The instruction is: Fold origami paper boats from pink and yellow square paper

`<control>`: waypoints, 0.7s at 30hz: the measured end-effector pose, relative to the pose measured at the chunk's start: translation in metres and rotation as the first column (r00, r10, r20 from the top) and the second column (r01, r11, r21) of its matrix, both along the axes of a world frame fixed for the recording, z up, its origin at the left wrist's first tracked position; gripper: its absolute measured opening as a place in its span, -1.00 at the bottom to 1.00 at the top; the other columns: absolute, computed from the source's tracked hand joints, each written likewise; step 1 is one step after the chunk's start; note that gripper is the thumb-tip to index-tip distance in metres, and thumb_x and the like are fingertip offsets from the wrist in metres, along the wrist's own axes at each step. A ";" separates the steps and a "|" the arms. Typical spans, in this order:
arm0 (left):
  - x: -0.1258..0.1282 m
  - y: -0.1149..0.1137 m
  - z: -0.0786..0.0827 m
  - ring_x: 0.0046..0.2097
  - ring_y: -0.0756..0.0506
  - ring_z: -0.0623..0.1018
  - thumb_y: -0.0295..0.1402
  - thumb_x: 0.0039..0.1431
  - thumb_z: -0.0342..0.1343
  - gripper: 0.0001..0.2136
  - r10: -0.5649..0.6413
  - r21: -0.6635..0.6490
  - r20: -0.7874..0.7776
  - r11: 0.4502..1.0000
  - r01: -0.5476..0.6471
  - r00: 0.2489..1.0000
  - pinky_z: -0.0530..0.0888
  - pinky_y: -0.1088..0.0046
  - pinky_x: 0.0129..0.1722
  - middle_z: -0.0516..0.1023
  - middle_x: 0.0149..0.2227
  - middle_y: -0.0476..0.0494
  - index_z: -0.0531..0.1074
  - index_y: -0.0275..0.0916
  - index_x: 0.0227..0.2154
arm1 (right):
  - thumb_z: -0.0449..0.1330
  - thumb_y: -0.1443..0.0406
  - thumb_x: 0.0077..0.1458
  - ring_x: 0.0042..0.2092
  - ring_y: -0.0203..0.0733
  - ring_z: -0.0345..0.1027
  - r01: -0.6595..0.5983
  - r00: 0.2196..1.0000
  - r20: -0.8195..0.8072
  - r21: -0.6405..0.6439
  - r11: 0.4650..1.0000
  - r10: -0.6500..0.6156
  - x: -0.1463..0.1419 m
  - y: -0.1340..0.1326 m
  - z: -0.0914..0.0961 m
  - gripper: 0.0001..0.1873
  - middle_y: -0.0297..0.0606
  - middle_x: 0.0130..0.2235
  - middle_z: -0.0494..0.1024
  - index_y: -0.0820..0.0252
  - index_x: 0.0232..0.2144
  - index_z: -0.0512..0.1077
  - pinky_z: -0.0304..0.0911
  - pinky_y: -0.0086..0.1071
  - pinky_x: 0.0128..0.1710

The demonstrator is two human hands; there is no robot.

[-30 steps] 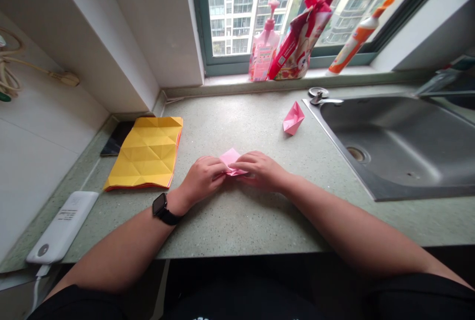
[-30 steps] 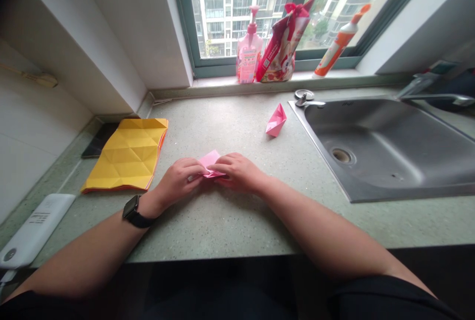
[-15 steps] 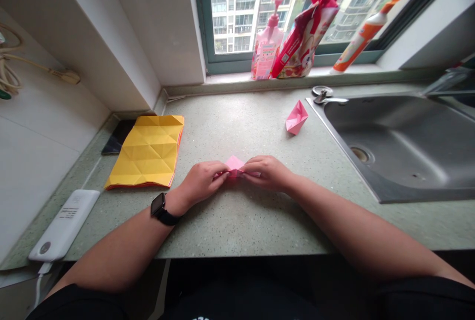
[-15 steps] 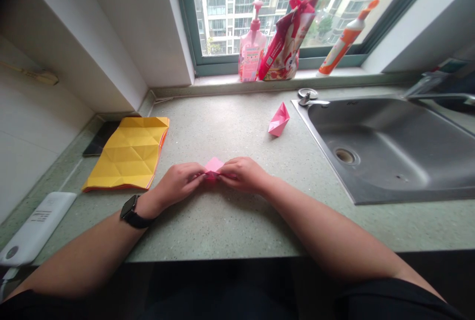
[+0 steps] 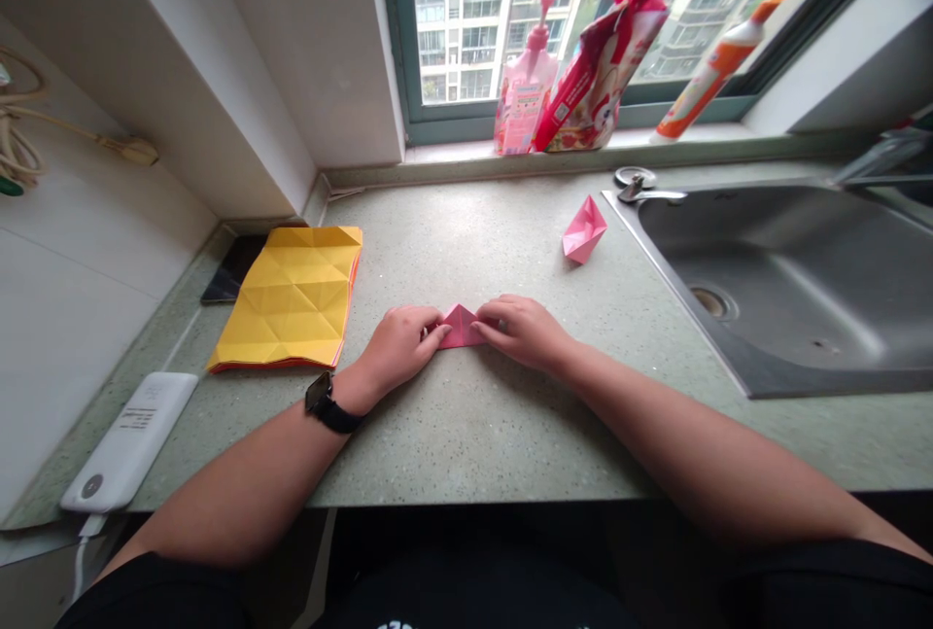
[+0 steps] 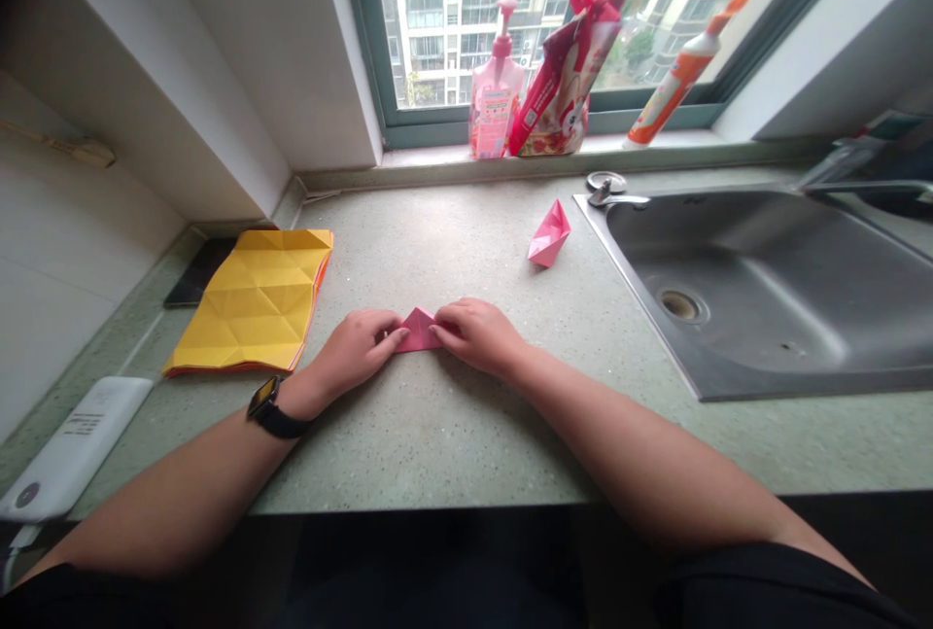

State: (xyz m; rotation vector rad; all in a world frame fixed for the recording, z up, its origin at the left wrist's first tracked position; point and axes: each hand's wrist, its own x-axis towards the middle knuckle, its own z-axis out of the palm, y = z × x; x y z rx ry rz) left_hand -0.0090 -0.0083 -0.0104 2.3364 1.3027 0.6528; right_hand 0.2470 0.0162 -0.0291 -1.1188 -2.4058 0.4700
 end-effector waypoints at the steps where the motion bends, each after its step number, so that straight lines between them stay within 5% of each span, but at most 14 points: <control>1: 0.000 0.001 -0.001 -0.28 -0.16 0.57 -0.34 0.47 0.16 -0.77 0.010 0.006 -0.011 1.000 -0.010 1.000 0.45 0.28 -0.17 0.63 -0.36 -0.07 0.51 -0.17 -0.37 | 0.23 0.26 0.42 -0.28 -0.15 0.44 0.007 1.000 0.008 -0.003 1.000 -0.007 -0.001 0.000 0.000 -0.73 -0.28 -0.36 0.58 0.08 -0.40 0.51 0.28 -0.28 -0.23; 7: -0.001 0.004 -0.009 -0.22 -0.18 0.61 -0.36 0.43 0.22 -0.95 0.049 0.066 -0.046 0.997 -0.046 0.998 0.49 0.21 -0.07 0.67 -0.28 -0.09 0.56 -0.18 -0.19 | 0.31 0.29 0.38 -0.21 -0.08 0.49 0.077 0.997 0.027 0.013 0.997 -0.078 -0.004 0.000 -0.002 -0.78 -0.26 -0.32 0.62 0.05 -0.38 0.49 0.33 -0.23 -0.18; 12: -0.003 0.003 -0.015 -0.13 -0.19 0.63 -0.36 0.45 0.24 -0.75 0.045 0.113 -0.059 0.993 -0.038 0.997 0.51 0.17 0.02 0.68 -0.16 -0.13 0.52 -0.21 0.12 | 0.33 0.31 0.35 -0.18 -0.06 0.52 0.126 0.992 0.015 0.007 0.992 -0.126 -0.005 0.002 -0.006 -0.95 -0.25 -0.27 0.65 0.05 -0.22 0.56 0.37 -0.20 -0.12; 21: -0.003 0.002 -0.015 0.15 -0.26 0.58 -0.46 0.49 0.14 -0.78 -0.167 0.190 -0.102 0.964 0.184 0.981 0.56 0.04 0.18 0.62 0.15 -0.25 0.64 -0.12 0.04 | 0.27 0.37 0.36 -0.14 -0.08 0.54 0.126 0.992 -0.028 0.045 0.991 -0.124 -0.002 0.005 -0.015 -0.79 -0.23 -0.18 0.68 0.06 -0.01 0.60 0.41 -0.20 -0.05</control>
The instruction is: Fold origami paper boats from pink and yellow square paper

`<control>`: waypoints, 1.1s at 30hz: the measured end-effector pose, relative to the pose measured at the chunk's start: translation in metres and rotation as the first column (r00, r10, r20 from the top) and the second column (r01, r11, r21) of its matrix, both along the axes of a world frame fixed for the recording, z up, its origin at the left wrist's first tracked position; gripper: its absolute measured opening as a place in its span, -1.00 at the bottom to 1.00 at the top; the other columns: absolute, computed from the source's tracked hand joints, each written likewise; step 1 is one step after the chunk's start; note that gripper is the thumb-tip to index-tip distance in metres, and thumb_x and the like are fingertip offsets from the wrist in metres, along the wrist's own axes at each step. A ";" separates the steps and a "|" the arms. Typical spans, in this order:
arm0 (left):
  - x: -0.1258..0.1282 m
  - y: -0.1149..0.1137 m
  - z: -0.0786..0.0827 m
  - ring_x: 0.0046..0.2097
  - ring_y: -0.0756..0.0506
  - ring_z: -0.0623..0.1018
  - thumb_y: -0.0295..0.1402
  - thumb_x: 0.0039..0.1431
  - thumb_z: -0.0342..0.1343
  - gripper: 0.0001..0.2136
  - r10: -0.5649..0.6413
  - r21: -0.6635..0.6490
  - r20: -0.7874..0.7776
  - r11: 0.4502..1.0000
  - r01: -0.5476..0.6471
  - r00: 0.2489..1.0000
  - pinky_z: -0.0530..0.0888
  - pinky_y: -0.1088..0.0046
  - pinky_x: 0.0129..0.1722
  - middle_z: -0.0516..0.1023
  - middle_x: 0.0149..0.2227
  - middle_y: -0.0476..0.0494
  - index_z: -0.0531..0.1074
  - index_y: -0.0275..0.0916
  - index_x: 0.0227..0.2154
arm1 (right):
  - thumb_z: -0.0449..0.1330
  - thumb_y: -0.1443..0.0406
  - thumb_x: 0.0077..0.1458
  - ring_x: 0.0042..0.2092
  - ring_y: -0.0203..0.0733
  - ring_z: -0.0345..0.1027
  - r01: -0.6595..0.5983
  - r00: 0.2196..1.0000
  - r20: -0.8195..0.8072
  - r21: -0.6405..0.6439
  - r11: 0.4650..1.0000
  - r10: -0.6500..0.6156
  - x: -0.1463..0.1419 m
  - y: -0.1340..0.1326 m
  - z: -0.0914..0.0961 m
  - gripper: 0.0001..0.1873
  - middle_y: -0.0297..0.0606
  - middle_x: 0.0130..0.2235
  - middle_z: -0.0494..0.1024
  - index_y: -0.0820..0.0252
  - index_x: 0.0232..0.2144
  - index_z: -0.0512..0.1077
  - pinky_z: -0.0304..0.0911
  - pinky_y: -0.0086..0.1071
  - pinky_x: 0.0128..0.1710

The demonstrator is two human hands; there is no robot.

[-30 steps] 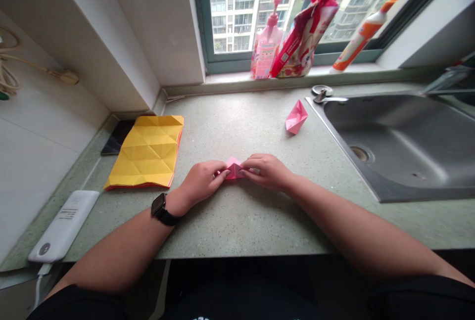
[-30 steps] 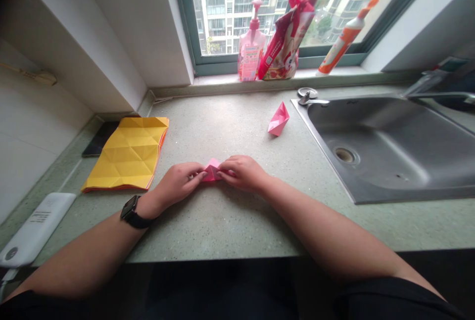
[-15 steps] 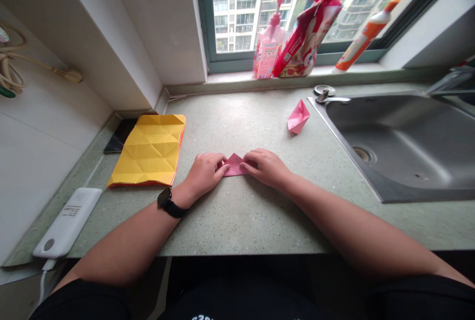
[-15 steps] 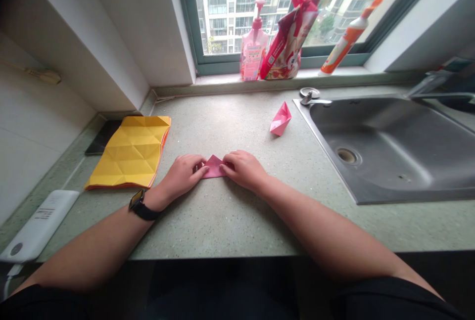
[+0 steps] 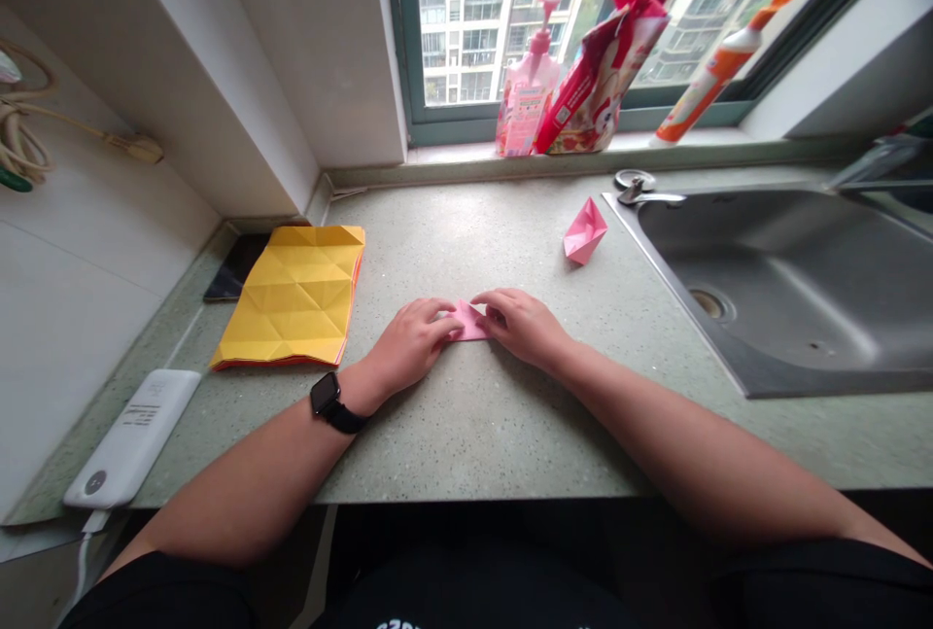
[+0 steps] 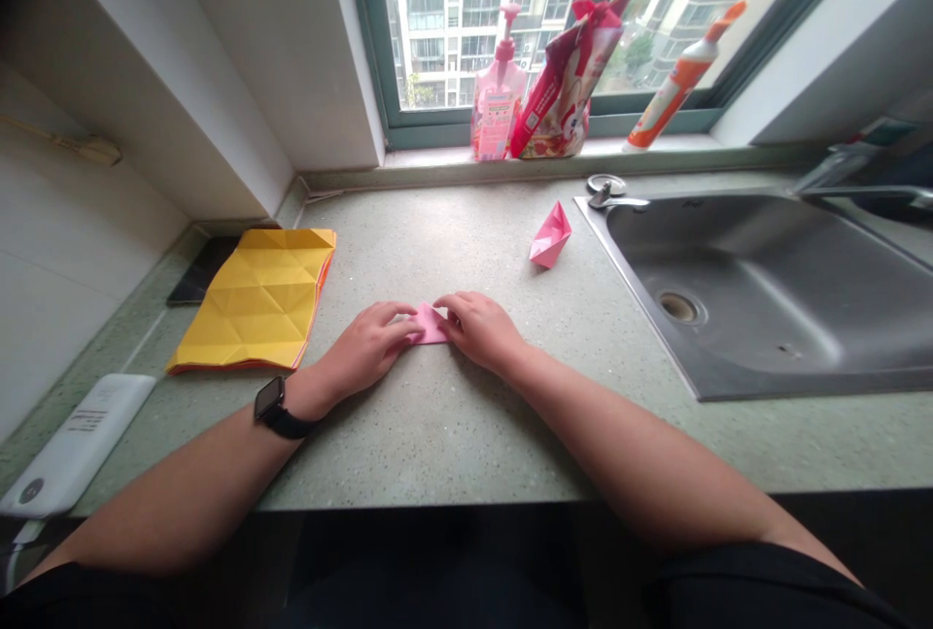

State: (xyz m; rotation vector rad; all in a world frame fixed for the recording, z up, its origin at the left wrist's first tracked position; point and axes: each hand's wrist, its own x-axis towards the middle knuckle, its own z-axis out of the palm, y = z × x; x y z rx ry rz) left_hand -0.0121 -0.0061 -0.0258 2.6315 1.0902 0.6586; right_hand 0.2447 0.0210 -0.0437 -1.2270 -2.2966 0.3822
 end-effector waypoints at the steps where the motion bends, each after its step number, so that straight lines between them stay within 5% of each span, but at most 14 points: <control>1: 0.000 0.000 0.000 0.16 -0.25 0.58 -0.48 0.49 0.13 -0.76 -0.041 -0.009 0.007 0.999 0.041 0.999 0.56 0.03 0.20 0.63 0.15 -0.24 0.65 -0.11 0.03 | 0.27 0.38 0.36 -0.13 -0.08 0.54 -0.008 1.000 0.011 0.003 1.000 0.008 0.000 0.000 0.000 -0.80 -0.22 -0.17 0.68 0.06 -0.02 0.60 0.41 -0.20 -0.05; 5: 0.001 0.000 -0.001 0.19 -0.22 0.61 -0.54 0.49 0.10 -0.67 -0.132 -0.047 0.029 0.990 0.133 0.991 0.55 0.02 0.25 0.65 0.18 -0.18 0.63 -0.06 0.12 | 0.29 0.37 0.35 -0.15 -0.06 0.54 -0.004 1.000 0.029 -0.002 1.000 0.004 0.000 -0.001 0.001 -0.79 -0.20 -0.17 0.66 0.06 0.00 0.60 0.43 -0.19 -0.08; 20: 0.000 -0.002 0.003 0.27 -0.25 0.61 -0.53 0.48 0.09 -0.63 -0.124 -0.079 -0.006 0.989 0.123 0.992 0.50 -0.06 0.34 0.64 0.26 -0.20 0.62 -0.04 0.16 | 0.49 0.19 0.23 0.00 0.06 0.55 0.001 0.997 0.072 0.009 1.000 -0.002 0.011 0.002 0.004 -0.58 -0.12 -0.03 0.64 0.04 0.11 0.58 0.47 -0.05 0.07; 33: 0.004 -0.010 0.007 0.45 -0.33 0.40 -0.31 0.57 0.10 -0.63 -0.139 -0.114 -0.204 0.987 0.118 0.969 0.30 -0.17 0.46 0.49 0.39 -0.26 0.51 -0.02 0.34 | 0.53 -0.04 0.13 0.27 0.32 0.39 0.118 0.952 0.294 -0.108 0.987 -0.082 0.034 0.011 0.018 -0.31 -0.04 0.29 0.53 -0.09 0.26 0.57 0.37 0.15 0.24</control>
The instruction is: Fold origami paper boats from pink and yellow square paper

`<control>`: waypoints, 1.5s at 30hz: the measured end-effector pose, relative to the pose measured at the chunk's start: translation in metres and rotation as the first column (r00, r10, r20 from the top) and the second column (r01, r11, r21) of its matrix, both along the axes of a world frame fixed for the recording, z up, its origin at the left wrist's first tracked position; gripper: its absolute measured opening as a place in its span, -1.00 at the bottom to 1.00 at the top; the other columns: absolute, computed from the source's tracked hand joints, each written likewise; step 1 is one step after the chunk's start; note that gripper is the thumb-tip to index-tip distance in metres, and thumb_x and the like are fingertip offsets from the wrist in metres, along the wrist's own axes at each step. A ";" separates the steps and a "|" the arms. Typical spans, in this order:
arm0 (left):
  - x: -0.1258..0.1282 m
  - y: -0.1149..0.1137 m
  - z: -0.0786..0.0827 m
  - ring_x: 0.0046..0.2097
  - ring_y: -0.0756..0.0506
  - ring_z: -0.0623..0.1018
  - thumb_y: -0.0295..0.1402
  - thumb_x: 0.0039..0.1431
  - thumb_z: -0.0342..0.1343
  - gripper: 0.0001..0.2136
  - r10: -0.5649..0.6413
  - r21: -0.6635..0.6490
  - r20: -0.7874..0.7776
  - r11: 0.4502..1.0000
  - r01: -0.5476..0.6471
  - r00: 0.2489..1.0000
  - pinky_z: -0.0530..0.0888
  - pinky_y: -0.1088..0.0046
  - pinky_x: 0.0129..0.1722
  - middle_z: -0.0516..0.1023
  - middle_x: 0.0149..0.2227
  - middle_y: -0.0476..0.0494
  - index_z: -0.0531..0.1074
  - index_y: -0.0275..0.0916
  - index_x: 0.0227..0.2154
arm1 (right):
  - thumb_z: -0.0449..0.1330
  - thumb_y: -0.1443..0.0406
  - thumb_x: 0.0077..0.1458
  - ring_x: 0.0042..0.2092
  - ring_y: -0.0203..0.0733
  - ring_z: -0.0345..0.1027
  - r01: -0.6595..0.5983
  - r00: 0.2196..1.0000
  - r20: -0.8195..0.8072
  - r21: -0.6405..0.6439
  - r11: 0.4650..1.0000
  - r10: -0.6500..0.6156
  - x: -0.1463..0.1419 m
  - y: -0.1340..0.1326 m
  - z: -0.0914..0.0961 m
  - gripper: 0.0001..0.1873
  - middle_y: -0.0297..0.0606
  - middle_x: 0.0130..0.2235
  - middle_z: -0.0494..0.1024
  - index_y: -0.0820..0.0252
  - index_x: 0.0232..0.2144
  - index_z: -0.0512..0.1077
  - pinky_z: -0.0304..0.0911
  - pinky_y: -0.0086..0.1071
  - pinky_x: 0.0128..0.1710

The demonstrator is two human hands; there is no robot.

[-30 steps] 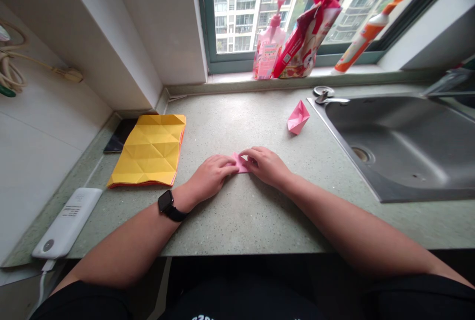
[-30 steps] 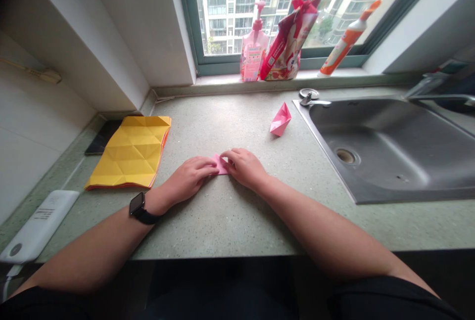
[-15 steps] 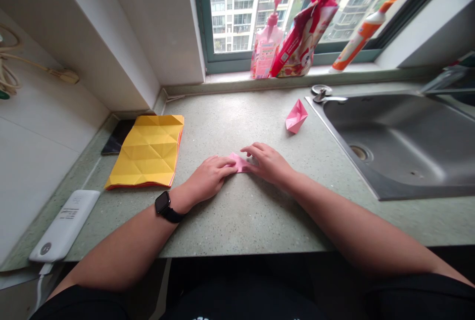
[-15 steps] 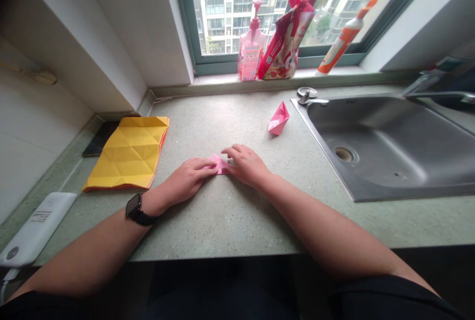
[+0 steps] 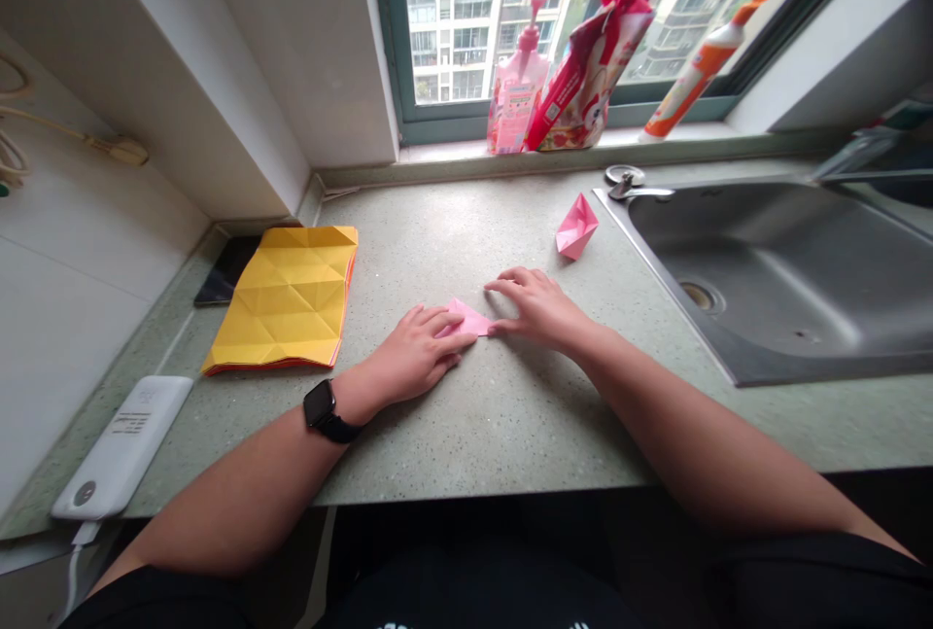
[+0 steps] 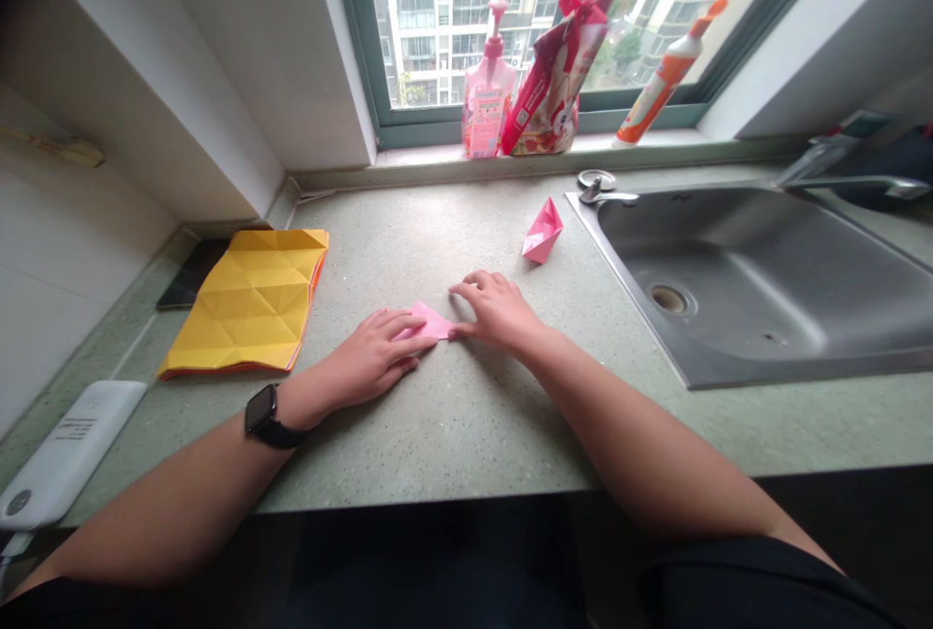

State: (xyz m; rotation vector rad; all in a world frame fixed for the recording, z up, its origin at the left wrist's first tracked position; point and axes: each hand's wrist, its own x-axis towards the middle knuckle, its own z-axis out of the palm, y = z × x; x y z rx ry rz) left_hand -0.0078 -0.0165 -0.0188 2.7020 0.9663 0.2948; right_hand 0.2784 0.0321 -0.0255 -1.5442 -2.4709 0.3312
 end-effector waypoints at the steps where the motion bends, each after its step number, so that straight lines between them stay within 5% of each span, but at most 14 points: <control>1: 0.001 -0.001 0.000 0.45 -0.34 0.39 -0.28 0.57 0.11 -0.62 0.001 0.006 -0.015 1.000 -0.001 1.000 0.29 -0.18 0.46 0.47 0.39 -0.27 0.50 -0.02 0.35 | 0.53 -0.05 0.12 0.29 0.34 0.37 0.005 1.000 0.009 -0.011 1.000 -0.005 0.002 0.001 0.001 -0.29 -0.03 0.31 0.51 -0.10 0.28 0.56 0.36 0.17 0.25; 14: 0.028 -0.019 -0.007 0.44 -0.46 0.27 0.00 0.52 0.13 -0.50 0.154 0.074 -0.096 0.986 -0.147 0.983 0.14 -0.33 0.49 0.40 0.35 -0.33 0.43 0.06 0.43 | 0.51 -0.11 0.10 0.34 0.38 0.34 -0.038 0.999 0.019 -0.056 0.998 0.039 0.016 0.012 -0.003 -0.22 -0.02 0.36 0.48 -0.08 0.31 0.55 0.30 0.22 0.33; 19: 0.029 -0.018 -0.007 0.42 -0.41 0.29 0.01 0.51 0.14 -0.49 0.166 0.088 -0.090 0.983 -0.158 0.982 0.12 -0.28 0.51 0.41 0.31 -0.29 0.42 0.13 0.44 | 0.27 -0.09 0.36 0.28 0.26 0.42 -0.011 0.997 -0.080 -0.055 0.998 0.007 0.015 0.016 -0.003 -0.50 -0.04 0.26 0.58 -0.04 0.18 0.64 0.31 0.16 0.34; 22: 0.027 -0.017 -0.005 0.40 -0.39 0.32 0.02 0.52 0.13 -0.50 0.157 0.094 -0.090 0.984 -0.148 0.984 0.13 -0.28 0.51 0.43 0.29 -0.29 0.43 0.12 0.42 | 0.30 -0.08 0.34 0.28 0.26 0.42 0.001 0.995 -0.103 -0.048 0.999 -0.006 0.011 0.014 -0.002 -0.51 -0.03 0.22 0.59 -0.02 0.16 0.65 0.31 0.14 0.35; 28: 0.022 -0.014 0.005 0.40 -0.36 0.39 -0.05 0.56 0.10 -0.62 0.132 0.055 -0.084 0.990 -0.128 0.988 0.17 -0.29 0.49 0.48 0.32 -0.30 0.56 -0.05 0.25 | 0.46 -0.08 0.19 0.40 0.35 0.29 0.027 0.997 -0.068 -0.033 0.999 -0.029 0.000 0.001 -0.007 -0.34 -0.01 0.38 0.46 -0.07 0.27 0.58 0.24 0.24 0.39; 35: 0.012 -0.008 0.013 0.32 -0.27 0.52 -0.26 0.58 0.10 -0.80 0.096 0.015 -0.034 0.995 -0.096 0.995 0.18 -0.23 0.50 0.59 0.25 -0.20 0.63 -0.13 -0.04 | 0.48 -0.04 0.20 0.44 0.29 0.26 -0.025 0.996 -0.082 -0.017 1.000 0.023 -0.007 -0.003 -0.016 -0.37 -0.02 0.39 0.44 -0.06 0.25 0.57 0.21 0.19 0.43; 45: -0.008 0.001 0.020 0.11 -0.28 0.61 -0.32 0.54 0.12 -0.77 0.077 0.092 -0.033 0.993 -0.074 0.996 0.51 -0.02 0.24 0.68 0.13 -0.24 0.71 -0.16 -0.13 | 0.45 -0.04 0.24 0.46 0.29 0.22 -0.041 0.998 -0.058 -0.047 0.998 0.038 -0.005 -0.003 -0.013 -0.38 -0.06 0.44 0.39 -0.13 0.29 0.54 0.18 0.23 0.45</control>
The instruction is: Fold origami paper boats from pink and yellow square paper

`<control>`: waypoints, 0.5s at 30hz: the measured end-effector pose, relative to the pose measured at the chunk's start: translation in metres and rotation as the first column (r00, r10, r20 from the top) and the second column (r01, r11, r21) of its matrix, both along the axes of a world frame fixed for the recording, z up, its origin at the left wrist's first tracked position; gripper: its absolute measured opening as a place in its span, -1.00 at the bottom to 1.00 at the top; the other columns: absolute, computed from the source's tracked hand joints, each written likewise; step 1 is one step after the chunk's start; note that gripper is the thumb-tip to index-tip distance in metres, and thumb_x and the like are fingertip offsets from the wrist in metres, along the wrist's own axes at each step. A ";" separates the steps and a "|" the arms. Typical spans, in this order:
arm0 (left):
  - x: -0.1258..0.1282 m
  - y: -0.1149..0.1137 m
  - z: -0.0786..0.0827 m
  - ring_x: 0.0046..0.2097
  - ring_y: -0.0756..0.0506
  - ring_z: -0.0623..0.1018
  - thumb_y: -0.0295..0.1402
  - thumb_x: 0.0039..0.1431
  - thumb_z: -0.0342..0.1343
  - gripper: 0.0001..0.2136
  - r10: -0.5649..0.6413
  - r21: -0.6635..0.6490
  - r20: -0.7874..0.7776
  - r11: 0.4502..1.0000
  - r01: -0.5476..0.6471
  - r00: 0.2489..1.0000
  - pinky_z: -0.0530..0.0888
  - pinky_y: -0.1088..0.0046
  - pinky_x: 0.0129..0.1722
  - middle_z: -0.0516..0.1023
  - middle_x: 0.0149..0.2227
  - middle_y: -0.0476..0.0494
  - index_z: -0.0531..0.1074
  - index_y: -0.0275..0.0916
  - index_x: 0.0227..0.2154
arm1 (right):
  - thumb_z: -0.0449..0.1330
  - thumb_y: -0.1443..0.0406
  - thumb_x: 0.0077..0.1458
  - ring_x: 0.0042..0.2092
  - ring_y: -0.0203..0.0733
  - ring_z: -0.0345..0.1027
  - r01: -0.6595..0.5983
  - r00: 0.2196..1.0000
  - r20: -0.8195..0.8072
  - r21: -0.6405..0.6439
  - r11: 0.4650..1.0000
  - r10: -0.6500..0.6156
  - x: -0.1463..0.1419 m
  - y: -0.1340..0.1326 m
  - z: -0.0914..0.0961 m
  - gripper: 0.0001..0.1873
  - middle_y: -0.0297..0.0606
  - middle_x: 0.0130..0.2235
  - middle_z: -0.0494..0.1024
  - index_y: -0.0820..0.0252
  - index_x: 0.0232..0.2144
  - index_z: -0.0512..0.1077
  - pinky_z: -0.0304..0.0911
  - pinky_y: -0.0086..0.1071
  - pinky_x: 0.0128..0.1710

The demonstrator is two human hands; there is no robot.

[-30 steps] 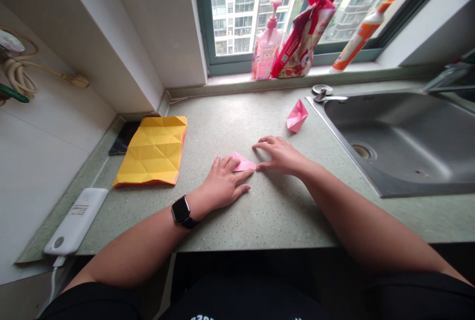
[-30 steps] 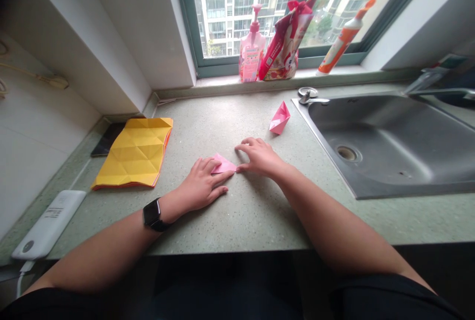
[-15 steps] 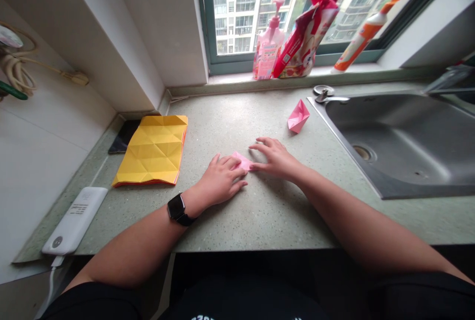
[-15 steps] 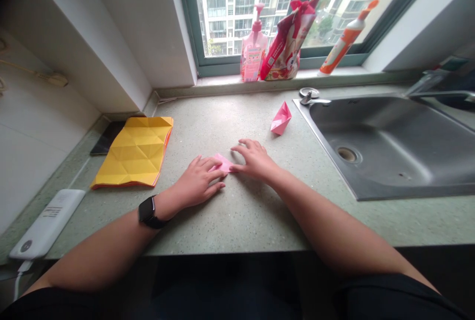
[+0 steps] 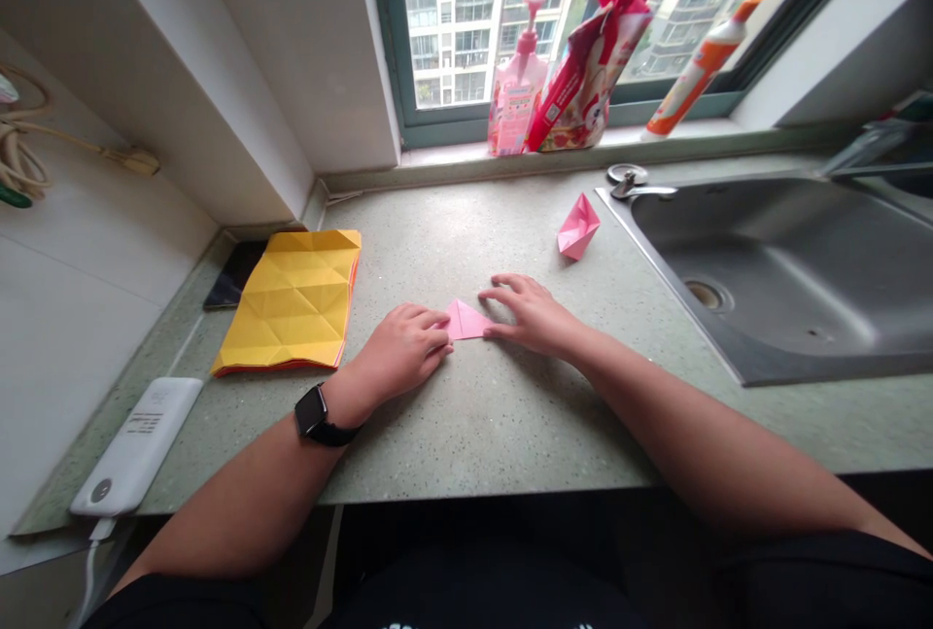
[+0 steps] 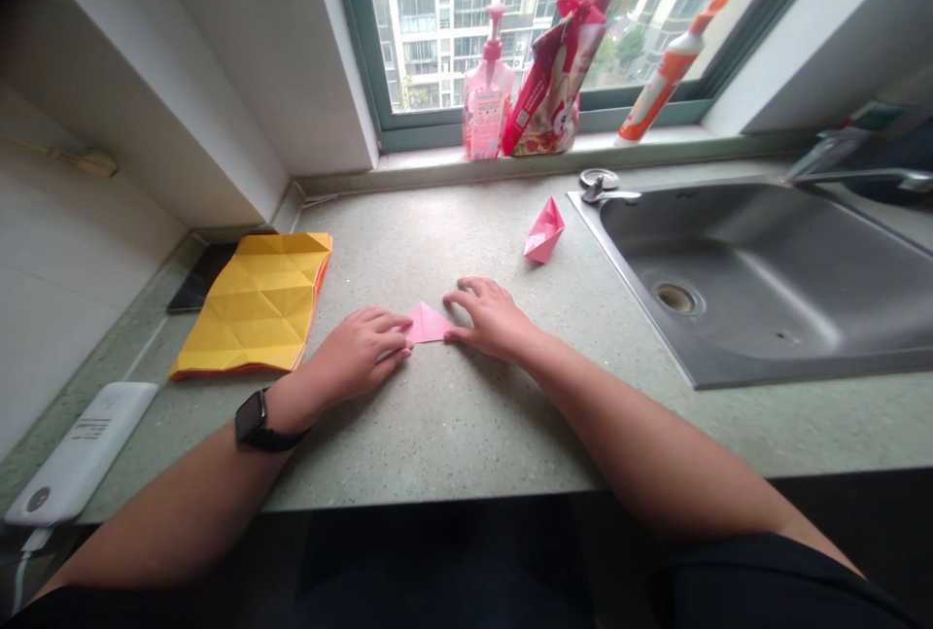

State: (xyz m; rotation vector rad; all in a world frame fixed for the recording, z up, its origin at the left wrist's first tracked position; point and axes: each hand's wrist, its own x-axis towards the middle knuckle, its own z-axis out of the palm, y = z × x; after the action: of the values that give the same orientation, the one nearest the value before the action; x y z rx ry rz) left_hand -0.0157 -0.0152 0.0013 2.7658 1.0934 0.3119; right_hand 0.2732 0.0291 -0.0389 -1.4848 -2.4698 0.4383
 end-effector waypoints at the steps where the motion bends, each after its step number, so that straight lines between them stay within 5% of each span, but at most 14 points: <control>1: -0.002 0.000 0.002 0.10 -0.28 0.61 -0.31 0.53 0.13 -0.77 0.007 -0.001 -0.010 1.000 -0.007 1.000 0.50 -0.03 0.23 0.68 0.13 -0.24 0.72 -0.15 -0.13 | 0.45 -0.04 0.24 0.46 0.30 0.21 0.000 1.000 0.001 -0.001 1.000 0.000 0.000 0.000 0.000 -0.38 -0.07 0.44 0.39 -0.14 0.29 0.54 0.18 0.24 0.45; 15: -0.038 -0.001 0.017 0.19 -0.37 0.60 -0.19 0.48 0.19 -0.75 0.128 -0.102 -0.146 0.984 -0.144 0.981 0.49 -0.05 0.20 0.67 0.19 -0.20 0.79 -0.03 -0.22 | 0.43 -0.07 0.26 0.47 0.30 0.22 -0.007 0.999 0.033 -0.008 1.000 0.007 0.001 0.002 0.002 -0.36 -0.05 0.45 0.39 -0.10 0.31 0.53 0.19 0.24 0.45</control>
State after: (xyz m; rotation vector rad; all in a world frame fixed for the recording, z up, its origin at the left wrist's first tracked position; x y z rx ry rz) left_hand -0.0532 -0.0158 0.0180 2.6531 1.2950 0.0709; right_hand 0.2737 0.0308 -0.0368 -1.4989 -2.5017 0.4291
